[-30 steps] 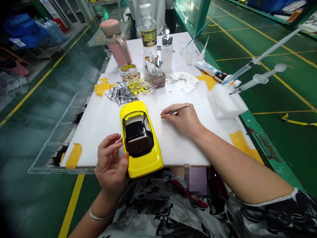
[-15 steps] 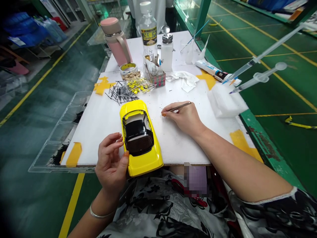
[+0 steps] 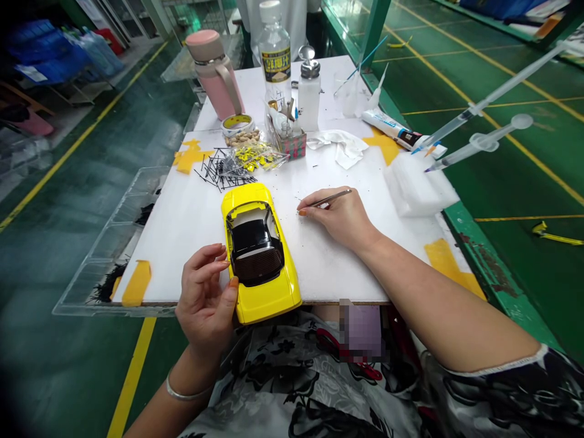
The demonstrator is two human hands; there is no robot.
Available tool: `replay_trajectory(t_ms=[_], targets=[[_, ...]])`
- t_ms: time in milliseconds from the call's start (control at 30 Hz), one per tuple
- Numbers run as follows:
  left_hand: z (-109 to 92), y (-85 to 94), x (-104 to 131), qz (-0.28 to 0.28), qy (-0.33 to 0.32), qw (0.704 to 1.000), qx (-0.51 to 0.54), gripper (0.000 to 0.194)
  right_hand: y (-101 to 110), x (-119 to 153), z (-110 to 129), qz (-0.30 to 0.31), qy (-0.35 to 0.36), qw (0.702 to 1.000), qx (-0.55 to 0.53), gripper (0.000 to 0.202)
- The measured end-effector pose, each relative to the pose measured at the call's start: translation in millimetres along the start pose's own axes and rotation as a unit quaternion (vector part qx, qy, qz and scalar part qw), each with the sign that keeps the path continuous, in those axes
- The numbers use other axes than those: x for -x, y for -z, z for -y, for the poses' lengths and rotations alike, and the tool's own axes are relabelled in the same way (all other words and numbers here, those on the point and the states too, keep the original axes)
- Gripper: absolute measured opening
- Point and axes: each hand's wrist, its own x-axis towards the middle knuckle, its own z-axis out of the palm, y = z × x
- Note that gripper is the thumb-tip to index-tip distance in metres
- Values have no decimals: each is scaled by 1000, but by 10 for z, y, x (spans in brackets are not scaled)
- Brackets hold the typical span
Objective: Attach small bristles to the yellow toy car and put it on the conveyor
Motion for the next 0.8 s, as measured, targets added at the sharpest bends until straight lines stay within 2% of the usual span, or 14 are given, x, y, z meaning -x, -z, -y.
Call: replay_trajectory(t_ms=[200,333,400,467,600,700,800], targets=[[10,-2,-1,-1,-5,1000,2,32,-4,-4,-16,-3,7,1000,7,7],[14,-4,-1,-1,-7,1000,-2,31,-18,5,-59,-9,40,999,15,5],[15,-1,0,0,-7,1000,-4,31,-4,28,-48,-20,91,995,23,4],[13,5,0,2,-6,1000,-4,30,36,74,10,-30,174,983,50,5],[7,10,4,1,4,1000,5,30,137,240,205,-16,332,935,126,12],[13,-3,15,-23,16,999,36,28,143,387,256,4,393,906,157,17],[32,-21,33,-51,15,996,74,26,87,486,178,15,426,886,182,21]])
